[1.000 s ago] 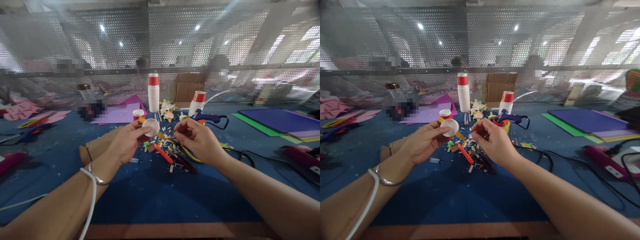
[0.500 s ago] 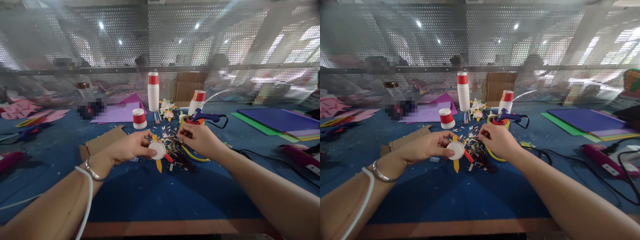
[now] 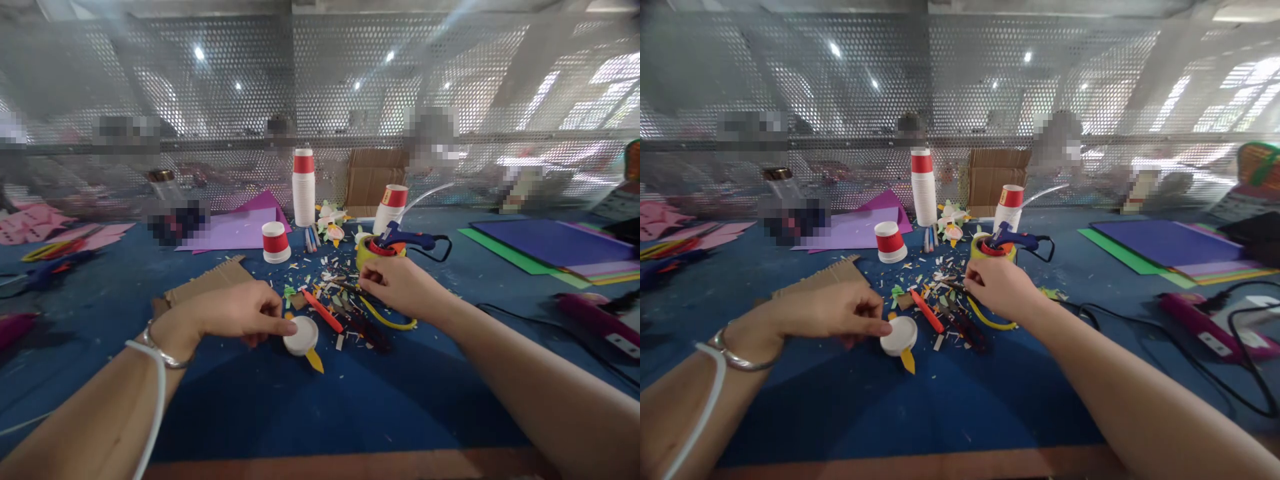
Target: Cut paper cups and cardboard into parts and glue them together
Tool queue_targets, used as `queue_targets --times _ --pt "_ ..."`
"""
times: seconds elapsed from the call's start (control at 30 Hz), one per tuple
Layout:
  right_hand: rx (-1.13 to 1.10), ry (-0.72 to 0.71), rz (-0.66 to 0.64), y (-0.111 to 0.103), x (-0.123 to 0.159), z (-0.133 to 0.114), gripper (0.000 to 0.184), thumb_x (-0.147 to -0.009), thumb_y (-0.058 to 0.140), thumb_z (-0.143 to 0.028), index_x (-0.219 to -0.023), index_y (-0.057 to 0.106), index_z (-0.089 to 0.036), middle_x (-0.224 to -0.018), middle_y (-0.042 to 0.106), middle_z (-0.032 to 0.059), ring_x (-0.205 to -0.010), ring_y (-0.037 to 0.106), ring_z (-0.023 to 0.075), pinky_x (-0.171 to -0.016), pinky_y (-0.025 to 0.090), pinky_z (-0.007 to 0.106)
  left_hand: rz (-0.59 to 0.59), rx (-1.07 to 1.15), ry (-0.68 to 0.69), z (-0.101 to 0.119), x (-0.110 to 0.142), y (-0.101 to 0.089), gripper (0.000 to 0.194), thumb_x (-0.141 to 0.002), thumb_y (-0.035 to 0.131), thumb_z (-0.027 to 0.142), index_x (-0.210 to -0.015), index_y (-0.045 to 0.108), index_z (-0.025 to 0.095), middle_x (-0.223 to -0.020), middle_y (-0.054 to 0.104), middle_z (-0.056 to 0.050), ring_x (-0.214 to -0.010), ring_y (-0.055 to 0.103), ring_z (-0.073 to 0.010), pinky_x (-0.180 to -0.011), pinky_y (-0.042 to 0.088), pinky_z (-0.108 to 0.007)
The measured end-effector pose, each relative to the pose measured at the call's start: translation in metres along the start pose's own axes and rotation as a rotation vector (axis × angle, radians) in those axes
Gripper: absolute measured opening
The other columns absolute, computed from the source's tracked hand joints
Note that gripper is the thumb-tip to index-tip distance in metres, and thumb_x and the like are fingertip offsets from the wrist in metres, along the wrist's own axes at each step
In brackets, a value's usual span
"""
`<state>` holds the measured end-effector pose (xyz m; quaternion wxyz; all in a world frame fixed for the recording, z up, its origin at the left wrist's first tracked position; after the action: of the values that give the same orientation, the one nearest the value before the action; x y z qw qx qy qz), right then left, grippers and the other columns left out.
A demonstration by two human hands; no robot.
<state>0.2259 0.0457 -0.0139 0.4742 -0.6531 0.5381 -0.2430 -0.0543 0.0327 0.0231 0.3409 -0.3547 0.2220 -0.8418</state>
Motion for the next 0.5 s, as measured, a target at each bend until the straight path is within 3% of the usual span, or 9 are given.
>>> queue_targets --times 0.07,0.2,0.3,0.5 --pt "0.015 0.011 -0.006 -0.001 0.000 0.000 0.012 -0.086 0.057 -0.024 -0.077 0.063 -0.020 -0.070 0.067 0.0025 -0.062 0.059 0.0156 -0.057 0.042 0.028 0.038 -0.076 0.044 -0.004 0.002 -0.009 0.033 -0.078 0.073 0.046 -0.060 0.063 0.019 -0.050 0.060 0.000 -0.044 0.055 -0.0137 -0.045 0.034 -0.022" --pt "0.013 -0.001 -0.004 -0.001 0.000 0.000 0.010 -0.085 0.059 -0.024 -0.077 0.062 -0.021 -0.069 0.068 0.0027 -0.061 0.059 0.0163 -0.056 0.042 0.029 0.399 -0.097 0.212 -0.013 -0.009 -0.018 0.021 -0.080 0.071 0.042 -0.080 0.073 0.021 -0.070 0.070 -0.002 -0.061 0.060 -0.0169 -0.056 0.038 -0.025" --pt "0.003 -0.001 -0.012 -0.001 0.001 -0.001 0.010 -0.086 0.059 -0.024 -0.076 0.062 -0.021 -0.069 0.068 0.0024 -0.061 0.060 0.0166 -0.056 0.042 0.029 0.571 -0.050 0.258 -0.018 -0.022 -0.014 0.020 -0.070 0.078 0.035 -0.084 0.075 0.021 -0.073 0.069 -0.003 -0.063 0.058 -0.0179 -0.057 0.037 -0.026" --pt "0.003 0.017 -0.009 -0.002 0.001 -0.005 0.010 -0.086 0.059 -0.025 -0.078 0.063 -0.021 -0.071 0.068 0.0025 -0.063 0.060 0.0169 -0.058 0.042 0.030 0.482 -0.131 0.146 -0.019 -0.034 -0.007 0.028 -0.063 0.077 0.035 -0.087 0.074 0.020 -0.083 0.070 -0.004 -0.068 0.059 -0.0200 -0.061 0.039 -0.027"
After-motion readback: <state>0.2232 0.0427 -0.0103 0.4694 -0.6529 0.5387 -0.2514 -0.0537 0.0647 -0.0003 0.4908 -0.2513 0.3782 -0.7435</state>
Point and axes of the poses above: each hand's wrist, its own x-axis away from the middle knuckle, its own y-axis out of the palm, z = x × y, the point moved 1 cm from there along -x, towards the middle knuckle
